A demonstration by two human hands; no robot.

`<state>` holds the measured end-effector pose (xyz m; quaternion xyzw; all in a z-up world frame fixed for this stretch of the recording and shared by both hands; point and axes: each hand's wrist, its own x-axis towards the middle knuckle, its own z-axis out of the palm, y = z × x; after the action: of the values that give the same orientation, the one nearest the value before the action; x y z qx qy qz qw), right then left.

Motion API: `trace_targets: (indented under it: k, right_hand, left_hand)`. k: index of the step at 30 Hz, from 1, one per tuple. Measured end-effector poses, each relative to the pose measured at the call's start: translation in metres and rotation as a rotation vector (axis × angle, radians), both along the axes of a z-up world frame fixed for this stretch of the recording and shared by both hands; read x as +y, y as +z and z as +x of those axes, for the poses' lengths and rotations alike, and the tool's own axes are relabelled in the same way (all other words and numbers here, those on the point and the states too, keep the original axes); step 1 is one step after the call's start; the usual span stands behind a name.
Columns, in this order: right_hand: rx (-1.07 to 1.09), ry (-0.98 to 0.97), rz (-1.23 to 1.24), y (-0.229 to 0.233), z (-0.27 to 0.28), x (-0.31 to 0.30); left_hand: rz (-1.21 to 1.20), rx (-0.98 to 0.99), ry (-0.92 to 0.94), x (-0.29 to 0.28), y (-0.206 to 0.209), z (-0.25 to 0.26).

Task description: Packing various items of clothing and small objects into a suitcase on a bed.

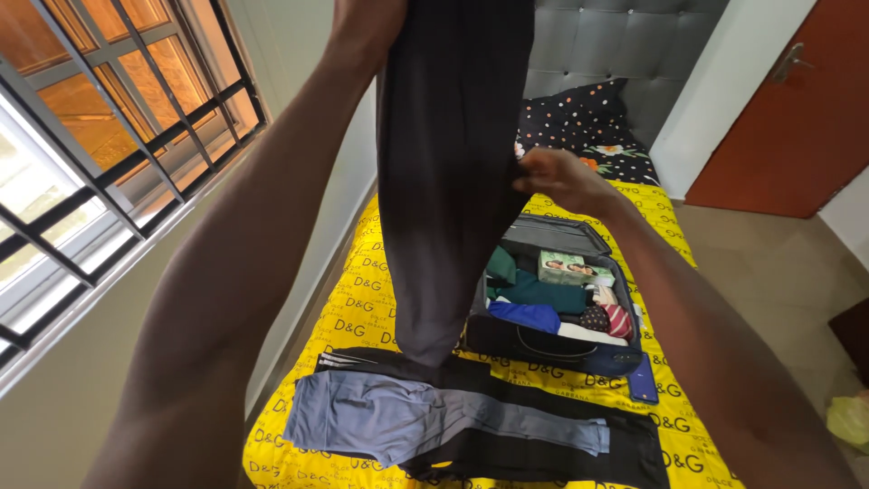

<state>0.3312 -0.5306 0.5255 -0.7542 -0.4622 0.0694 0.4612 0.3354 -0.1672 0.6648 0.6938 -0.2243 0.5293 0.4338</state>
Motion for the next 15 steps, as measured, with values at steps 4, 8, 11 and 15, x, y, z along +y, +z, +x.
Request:
trace_targets:
  k: [4, 8, 11, 15]
  right_hand:
    - [-0.018, -0.153, 0.189, -0.039, 0.043, -0.024]
    - [-0.098, -0.262, 0.157, -0.025, 0.025, -0.028]
    - [-0.120, -0.183, 0.166, 0.008, -0.018, -0.013]
    - [-0.049, 0.108, 0.290, 0.020, -0.036, 0.014]
  left_hand:
    - [-0.002, 0.031, 0.011, 0.008, 0.000, -0.010]
    - [-0.005, 0.075, 0.027, 0.012, 0.002, -0.019]
    - [-0.006, 0.099, 0.023, 0.004, 0.002, -0.015]
    - [0.050, -0.015, 0.048, -0.017, -0.002, -0.012]
